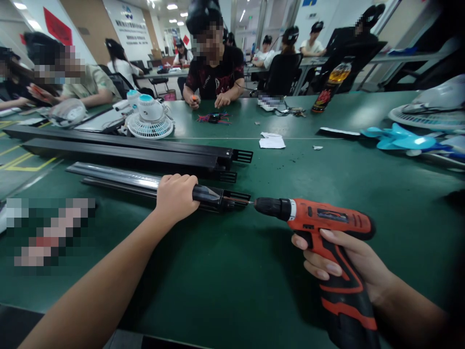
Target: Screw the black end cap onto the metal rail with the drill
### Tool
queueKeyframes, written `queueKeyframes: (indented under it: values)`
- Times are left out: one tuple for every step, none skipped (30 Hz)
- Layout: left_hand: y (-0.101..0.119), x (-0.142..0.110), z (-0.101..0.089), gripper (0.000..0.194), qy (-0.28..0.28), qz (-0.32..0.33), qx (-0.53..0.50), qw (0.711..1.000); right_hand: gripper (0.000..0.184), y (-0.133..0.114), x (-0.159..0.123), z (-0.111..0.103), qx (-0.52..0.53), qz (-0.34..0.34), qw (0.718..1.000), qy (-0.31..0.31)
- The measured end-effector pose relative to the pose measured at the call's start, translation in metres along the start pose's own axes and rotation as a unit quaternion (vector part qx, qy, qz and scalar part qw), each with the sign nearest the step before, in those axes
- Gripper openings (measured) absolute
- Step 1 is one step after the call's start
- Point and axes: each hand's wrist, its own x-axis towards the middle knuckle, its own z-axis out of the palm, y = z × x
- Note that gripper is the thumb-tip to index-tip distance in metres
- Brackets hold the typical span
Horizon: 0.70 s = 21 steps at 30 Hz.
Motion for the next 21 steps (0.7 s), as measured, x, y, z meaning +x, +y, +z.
queueKeyframes:
  values:
    - [0.0000,-0.0001,0.0001,0.011,0.001,0.001,-0.001,1.000,0.039,-0.0001,-0.0001,0.0001,-0.002,0.000,1.000,-0.001]
    - [0.0000,-0.0001,0.0002,0.011,0.003,0.001,-0.002,1.000,0.039,-0.0003,-0.0001,0.0001,-0.003,-0.001,1.000,-0.001]
    - [0.0000,-0.0002,0.0002,0.011,0.004,0.002,-0.004,1.000,0.040,-0.0004,-0.0001,-0.0001,-0.003,-0.002,1.000,-0.002]
    - [0.0000,-0.0002,0.0001,0.010,0.004,0.002,-0.004,1.000,0.040,-0.0004,0.0001,-0.0004,-0.002,-0.002,1.000,-0.003]
    - [0.0001,-0.0003,0.0000,0.010,0.004,0.002,-0.005,1.000,0.039,-0.0005,0.0002,-0.0008,0.000,-0.002,1.000,-0.002]
    - [0.0001,-0.0003,-0.0001,0.010,0.004,0.002,-0.005,1.000,0.039,-0.0005,0.0003,-0.0012,0.000,0.000,1.000,-0.003]
    - [0.0002,-0.0004,-0.0003,0.010,0.004,0.002,-0.005,1.000,0.039,-0.0005,0.0004,-0.0016,-0.002,0.003,1.000,-0.003]
    - [0.0003,-0.0005,-0.0005,0.010,0.004,0.002,-0.006,1.000,0.040,-0.0004,0.0004,-0.0020,-0.004,0.003,1.000,-0.002]
    - [0.0004,-0.0005,-0.0007,0.010,0.003,0.002,-0.006,1.000,0.040,-0.0003,0.0003,-0.0023,-0.006,0.003,1.000,-0.001]
    - [0.0006,-0.0006,-0.0008,0.011,0.003,0.002,-0.007,1.000,0.040,-0.0002,0.0002,-0.0026,-0.007,0.003,1.000,0.000]
    - [0.0009,-0.0007,-0.0010,0.011,0.002,0.002,-0.007,1.000,0.041,0.0000,0.0000,-0.0029,-0.007,0.004,1.000,0.001]
    - [0.0011,-0.0007,-0.0011,0.011,0.001,0.003,-0.006,1.000,0.041,0.0002,-0.0001,-0.0031,-0.005,0.006,1.000,0.002]
    - [0.0014,-0.0007,-0.0012,0.011,0.000,0.002,-0.005,1.000,0.040,0.0004,-0.0003,-0.0033,-0.002,0.007,1.000,0.002]
    - [0.0016,-0.0007,-0.0013,0.011,-0.002,0.002,-0.004,1.000,0.040,0.0006,-0.0004,-0.0036,0.001,0.007,1.000,0.002]
    - [0.0018,-0.0007,-0.0014,0.012,-0.004,0.001,-0.003,1.000,0.040,0.0008,-0.0005,-0.0040,0.002,0.006,1.000,0.002]
    - [0.0019,-0.0007,-0.0014,0.012,-0.006,0.000,-0.001,1.000,0.040,0.0009,-0.0005,-0.0043,0.003,0.004,1.000,0.003]
    - [0.0020,-0.0007,-0.0014,0.011,-0.008,-0.001,0.001,1.000,0.040,0.0010,-0.0005,-0.0047,0.002,0.003,1.000,0.004]
    - [0.0019,-0.0008,-0.0013,0.011,-0.009,-0.002,0.002,1.000,0.041,0.0011,-0.0005,-0.0050,0.000,0.003,1.000,0.003]
    - [0.0017,-0.0008,-0.0011,0.011,-0.010,-0.002,0.003,1.000,0.041,0.0012,-0.0006,-0.0051,-0.002,0.002,1.000,0.003]
    - [0.0014,-0.0009,-0.0007,0.011,-0.009,-0.002,0.002,1.000,0.041,0.0012,-0.0006,-0.0051,-0.004,0.003,1.000,0.002]
    - [0.0011,-0.0010,-0.0003,0.011,-0.008,-0.001,0.000,1.000,0.042,0.0012,-0.0006,-0.0049,-0.005,0.003,1.000,0.001]
